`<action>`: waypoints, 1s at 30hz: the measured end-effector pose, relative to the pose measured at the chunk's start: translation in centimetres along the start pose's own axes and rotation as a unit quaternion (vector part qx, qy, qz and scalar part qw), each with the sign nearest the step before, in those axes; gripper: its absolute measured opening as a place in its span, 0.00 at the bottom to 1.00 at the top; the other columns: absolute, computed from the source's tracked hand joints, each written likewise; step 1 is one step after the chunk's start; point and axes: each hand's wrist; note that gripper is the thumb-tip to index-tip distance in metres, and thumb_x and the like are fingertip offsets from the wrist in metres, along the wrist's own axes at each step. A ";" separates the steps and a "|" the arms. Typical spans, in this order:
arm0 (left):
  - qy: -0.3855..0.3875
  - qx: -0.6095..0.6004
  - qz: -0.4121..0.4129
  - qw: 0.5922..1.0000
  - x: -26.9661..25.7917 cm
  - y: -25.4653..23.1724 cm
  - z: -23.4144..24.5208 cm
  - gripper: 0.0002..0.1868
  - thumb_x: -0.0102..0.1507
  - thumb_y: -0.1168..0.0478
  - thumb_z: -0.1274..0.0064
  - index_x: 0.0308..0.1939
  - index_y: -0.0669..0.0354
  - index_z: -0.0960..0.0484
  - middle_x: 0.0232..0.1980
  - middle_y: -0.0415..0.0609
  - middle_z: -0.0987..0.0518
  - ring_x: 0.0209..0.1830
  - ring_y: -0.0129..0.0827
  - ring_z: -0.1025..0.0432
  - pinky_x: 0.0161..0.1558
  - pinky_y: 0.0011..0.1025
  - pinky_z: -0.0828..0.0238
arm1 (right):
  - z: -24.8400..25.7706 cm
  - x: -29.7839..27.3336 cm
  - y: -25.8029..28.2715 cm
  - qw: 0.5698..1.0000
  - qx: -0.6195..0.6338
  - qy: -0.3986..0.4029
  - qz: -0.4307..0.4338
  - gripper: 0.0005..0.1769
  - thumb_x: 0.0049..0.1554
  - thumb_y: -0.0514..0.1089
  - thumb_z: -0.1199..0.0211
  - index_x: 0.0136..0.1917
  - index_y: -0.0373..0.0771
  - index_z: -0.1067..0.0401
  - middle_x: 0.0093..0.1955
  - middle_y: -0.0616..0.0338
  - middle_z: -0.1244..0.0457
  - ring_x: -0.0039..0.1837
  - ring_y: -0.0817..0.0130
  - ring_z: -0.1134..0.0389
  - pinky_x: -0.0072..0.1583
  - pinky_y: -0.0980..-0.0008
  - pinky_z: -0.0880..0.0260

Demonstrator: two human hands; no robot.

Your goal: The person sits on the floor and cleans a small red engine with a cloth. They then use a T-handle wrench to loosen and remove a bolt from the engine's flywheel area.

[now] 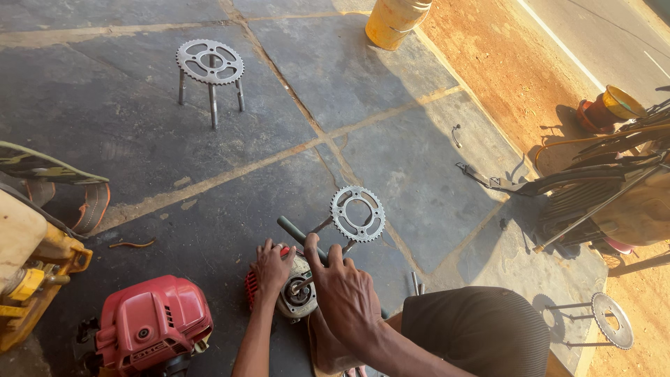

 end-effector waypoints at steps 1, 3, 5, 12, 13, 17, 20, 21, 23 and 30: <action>0.007 0.009 -0.004 1.000 0.0 -0.1 -0.2 0.28 0.65 0.37 0.53 0.57 0.50 0.17 0.73 0.52 0.35 0.73 0.52 0.43 0.62 0.63 0.41 | -0.3 0.0 0.0 1.000 -0.019 -0.011 0.006 0.35 0.60 0.31 0.48 0.76 0.42 0.53 0.40 0.53 0.39 0.35 0.64 0.31 0.32 0.61 0.31; 0.021 0.030 -0.016 0.999 0.4 -0.2 -0.5 0.31 0.67 0.35 0.58 0.53 0.55 0.15 0.68 0.50 0.30 0.69 0.46 0.37 0.60 0.57 0.30 | -0.8 0.0 0.0 0.999 -0.021 -0.047 0.004 0.33 0.57 0.32 0.45 0.73 0.40 0.50 0.39 0.53 0.39 0.35 0.64 0.32 0.32 0.60 0.31; 0.009 0.008 -0.016 1.000 0.9 0.0 -0.6 0.32 0.66 0.36 0.58 0.54 0.58 0.16 0.66 0.50 0.29 0.67 0.46 0.35 0.56 0.53 0.26 | -1.2 0.1 -0.1 0.998 -0.004 -0.057 -0.007 0.28 0.58 0.35 0.45 0.69 0.39 0.47 0.37 0.54 0.40 0.33 0.64 0.32 0.32 0.59 0.31; -0.002 -0.057 0.002 0.998 1.5 1.0 -0.8 0.33 0.65 0.36 0.58 0.56 0.58 0.15 0.57 0.56 0.18 0.55 0.49 0.22 0.55 0.46 0.23 | -0.9 1.2 -1.2 0.999 0.014 -0.036 0.016 0.09 0.62 0.41 0.46 0.53 0.39 0.43 0.33 0.56 0.40 0.30 0.58 0.34 0.32 0.54 0.35; -0.011 -0.055 0.004 0.998 1.3 1.4 -0.8 0.34 0.65 0.35 0.57 0.54 0.60 0.15 0.56 0.58 0.18 0.54 0.51 0.22 0.55 0.46 0.24 | -1.0 1.3 -1.0 0.999 0.006 -0.039 0.030 0.10 0.59 0.38 0.46 0.53 0.39 0.43 0.32 0.56 0.40 0.30 0.58 0.34 0.32 0.53 0.35; -0.051 -0.064 0.001 0.997 1.0 1.9 -1.0 0.35 0.65 0.34 0.56 0.51 0.63 0.14 0.52 0.59 0.16 0.52 0.51 0.21 0.54 0.46 0.24 | -0.9 2.2 -0.9 0.999 0.008 -0.034 0.039 0.06 0.63 0.41 0.48 0.51 0.40 0.43 0.31 0.57 0.40 0.29 0.58 0.34 0.31 0.53 0.35; -0.098 -0.078 -0.023 0.992 0.8 1.8 -1.7 0.30 0.64 0.40 0.53 0.48 0.64 0.13 0.47 0.60 0.15 0.46 0.51 0.20 0.49 0.46 0.23 | -0.7 2.6 -1.9 0.999 0.012 -0.018 0.027 0.06 0.64 0.44 0.49 0.50 0.41 0.42 0.31 0.58 0.40 0.28 0.57 0.34 0.31 0.52 0.35; -0.107 -0.084 -0.028 0.990 1.1 1.7 -1.8 0.28 0.64 0.41 0.52 0.47 0.64 0.13 0.46 0.60 0.15 0.45 0.50 0.19 0.48 0.45 0.22 | -0.6 2.7 -2.3 1.000 0.016 -0.005 0.015 0.07 0.65 0.46 0.49 0.49 0.42 0.42 0.31 0.58 0.39 0.28 0.57 0.34 0.31 0.52 0.35; -0.098 -0.080 -0.027 0.992 1.3 1.7 -1.9 0.26 0.65 0.43 0.52 0.45 0.63 0.12 0.43 0.59 0.14 0.42 0.49 0.19 0.45 0.45 0.22 | -0.6 2.9 -3.2 0.999 0.025 -0.024 0.020 0.07 0.65 0.48 0.48 0.49 0.44 0.41 0.32 0.59 0.37 0.28 0.56 0.33 0.32 0.52 0.36; -0.110 -0.092 -0.048 0.989 1.4 2.2 -2.8 0.21 0.65 0.47 0.50 0.43 0.62 0.12 0.41 0.55 0.13 0.35 0.43 0.18 0.38 0.41 0.21 | -1.3 3.3 -5.4 0.996 0.035 -0.047 0.071 0.09 0.62 0.49 0.46 0.50 0.45 0.40 0.34 0.59 0.35 0.30 0.53 0.32 0.32 0.50 0.35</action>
Point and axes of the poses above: each hand's wrist, its own x-axis towards the middle knuckle, its own z-axis out of the back of the hand, y = z × x
